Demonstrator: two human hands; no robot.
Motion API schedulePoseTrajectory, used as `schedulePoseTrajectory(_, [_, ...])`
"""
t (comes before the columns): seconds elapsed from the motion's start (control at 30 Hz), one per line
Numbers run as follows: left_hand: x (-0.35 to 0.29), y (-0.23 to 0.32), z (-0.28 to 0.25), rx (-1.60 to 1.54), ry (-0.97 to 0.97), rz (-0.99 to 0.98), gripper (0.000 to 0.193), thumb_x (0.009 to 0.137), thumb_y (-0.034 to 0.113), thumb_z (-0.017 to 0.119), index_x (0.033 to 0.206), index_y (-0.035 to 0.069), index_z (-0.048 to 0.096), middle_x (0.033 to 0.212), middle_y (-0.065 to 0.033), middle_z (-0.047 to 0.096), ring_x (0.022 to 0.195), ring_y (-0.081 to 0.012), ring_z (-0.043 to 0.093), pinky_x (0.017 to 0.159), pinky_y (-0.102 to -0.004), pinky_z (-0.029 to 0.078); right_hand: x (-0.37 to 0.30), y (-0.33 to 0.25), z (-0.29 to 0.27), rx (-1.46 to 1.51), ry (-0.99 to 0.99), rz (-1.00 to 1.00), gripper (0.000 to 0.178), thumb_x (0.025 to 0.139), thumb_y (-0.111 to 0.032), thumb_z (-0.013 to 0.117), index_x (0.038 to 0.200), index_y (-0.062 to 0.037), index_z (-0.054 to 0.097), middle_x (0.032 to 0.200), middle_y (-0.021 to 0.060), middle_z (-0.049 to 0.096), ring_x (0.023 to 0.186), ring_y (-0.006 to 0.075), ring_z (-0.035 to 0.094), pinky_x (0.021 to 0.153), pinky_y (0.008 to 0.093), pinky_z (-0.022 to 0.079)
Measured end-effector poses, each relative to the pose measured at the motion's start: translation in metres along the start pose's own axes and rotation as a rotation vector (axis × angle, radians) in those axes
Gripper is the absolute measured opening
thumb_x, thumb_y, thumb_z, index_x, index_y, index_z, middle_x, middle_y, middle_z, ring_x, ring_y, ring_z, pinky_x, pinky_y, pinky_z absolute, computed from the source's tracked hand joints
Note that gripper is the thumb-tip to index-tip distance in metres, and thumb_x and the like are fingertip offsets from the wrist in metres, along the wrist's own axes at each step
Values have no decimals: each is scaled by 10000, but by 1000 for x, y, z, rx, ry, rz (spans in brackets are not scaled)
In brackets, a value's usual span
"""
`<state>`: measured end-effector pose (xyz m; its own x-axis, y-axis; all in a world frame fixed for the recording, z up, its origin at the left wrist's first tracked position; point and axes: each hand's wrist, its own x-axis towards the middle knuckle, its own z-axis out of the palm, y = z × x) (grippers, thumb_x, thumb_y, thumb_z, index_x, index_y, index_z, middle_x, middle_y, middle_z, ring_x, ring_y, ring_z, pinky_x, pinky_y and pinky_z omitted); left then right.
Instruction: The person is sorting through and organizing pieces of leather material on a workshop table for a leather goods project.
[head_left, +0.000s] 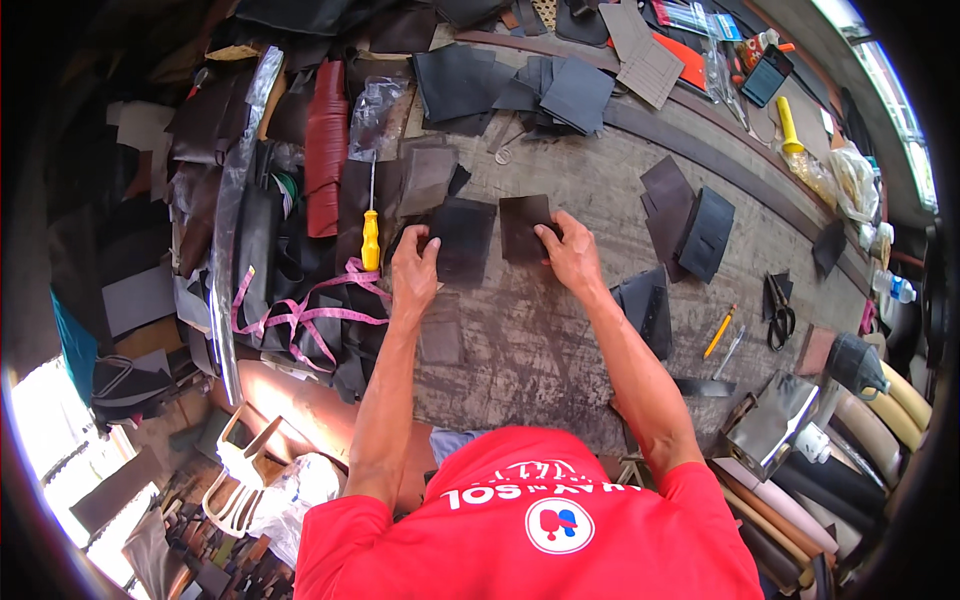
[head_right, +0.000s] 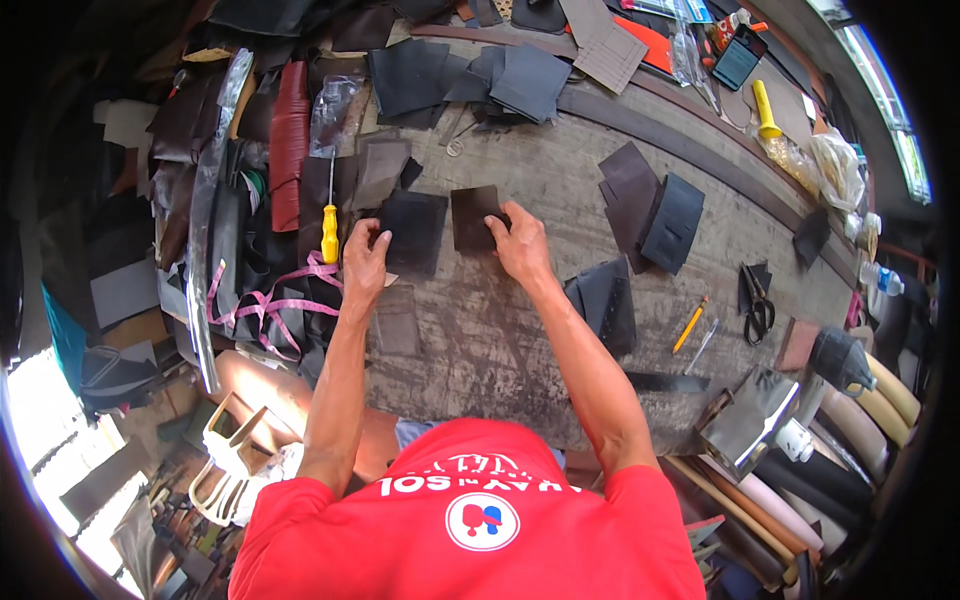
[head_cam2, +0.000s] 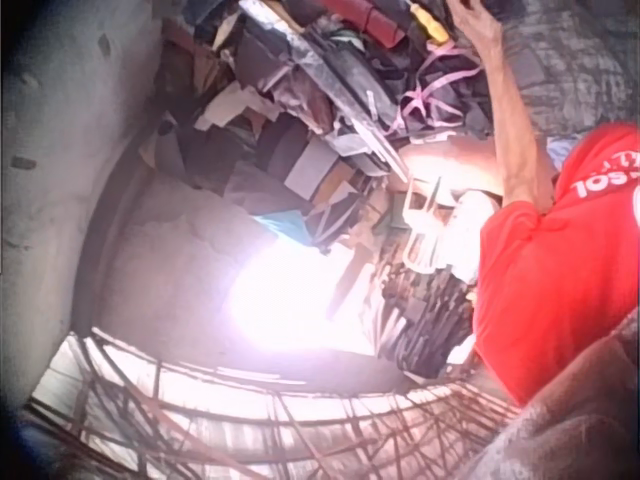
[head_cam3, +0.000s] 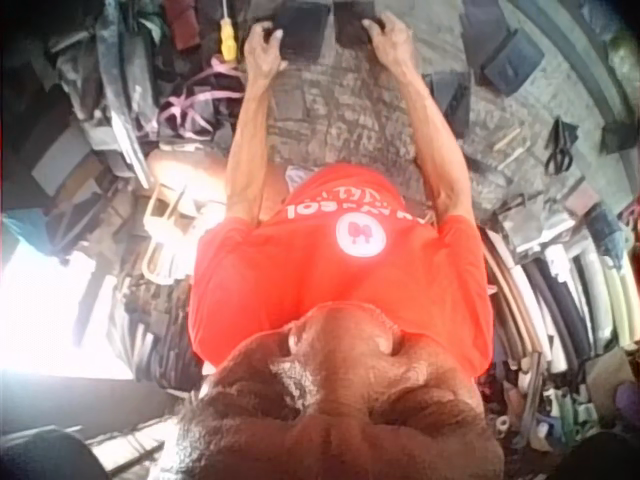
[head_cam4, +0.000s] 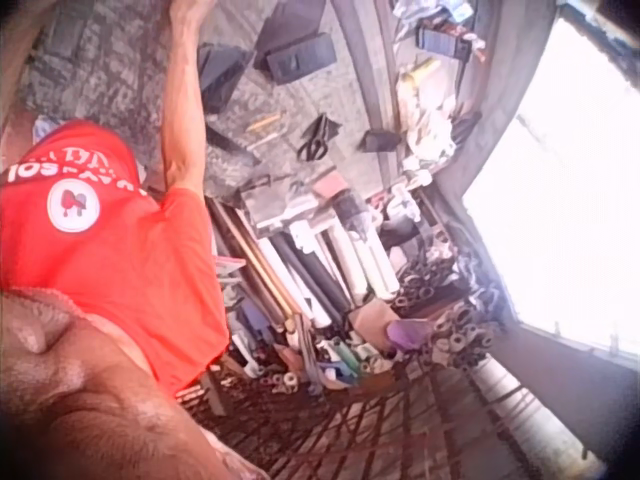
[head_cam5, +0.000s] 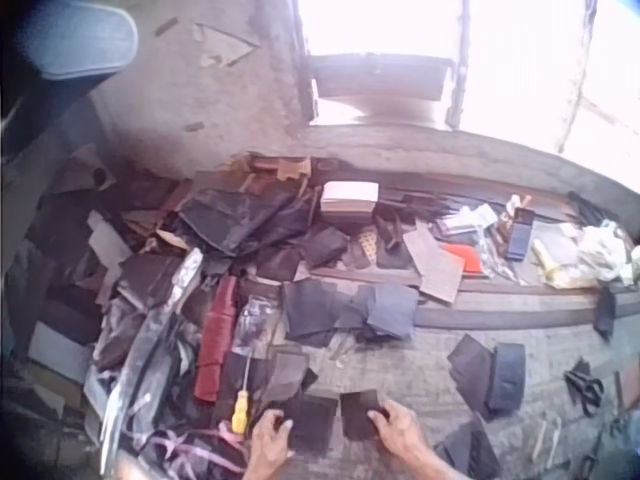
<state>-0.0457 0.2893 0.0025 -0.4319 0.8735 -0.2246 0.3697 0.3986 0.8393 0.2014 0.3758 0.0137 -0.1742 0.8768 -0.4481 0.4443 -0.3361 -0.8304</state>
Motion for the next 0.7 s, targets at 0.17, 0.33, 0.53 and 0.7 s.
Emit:
schedulePoseTrajectory(0.17, [4,-5,-7,-114,-15,-20,231,943,51,642,1154,-20,582,992,-64,603,926,-151,554,848,-285,457,17,-1,12,-21,-2,-107,213,967,-170,665,1030,28,622,768,94,637,678,115,605,538,320,511])
schedulePoseTrajectory(0.33, [10,4,-2,-108,-16,-29,248,941,68,645,1166,-20,585,1020,-122,637,983,-209,604,896,-332,478,25,-21,33,-45,-25,-176,260,918,-160,670,1073,46,635,929,271,681,921,454,659,781,449,514])
schedulePoseTrajectory(0.53, [12,16,19,287,131,307,331,898,58,646,1222,3,607,1191,-187,596,1110,-357,569,975,-448,452,23,-21,29,-243,131,-286,333,943,-195,661,1196,18,615,957,233,664,878,403,669,766,465,513])
schedulePoseTrajectory(0.7, [-19,37,28,435,189,498,411,839,19,657,1244,3,589,1239,-180,560,1175,-394,515,1016,-502,412,-13,-19,2,-528,252,-263,395,941,-151,642,1303,-15,560,1171,204,584,994,421,616,803,488,516])
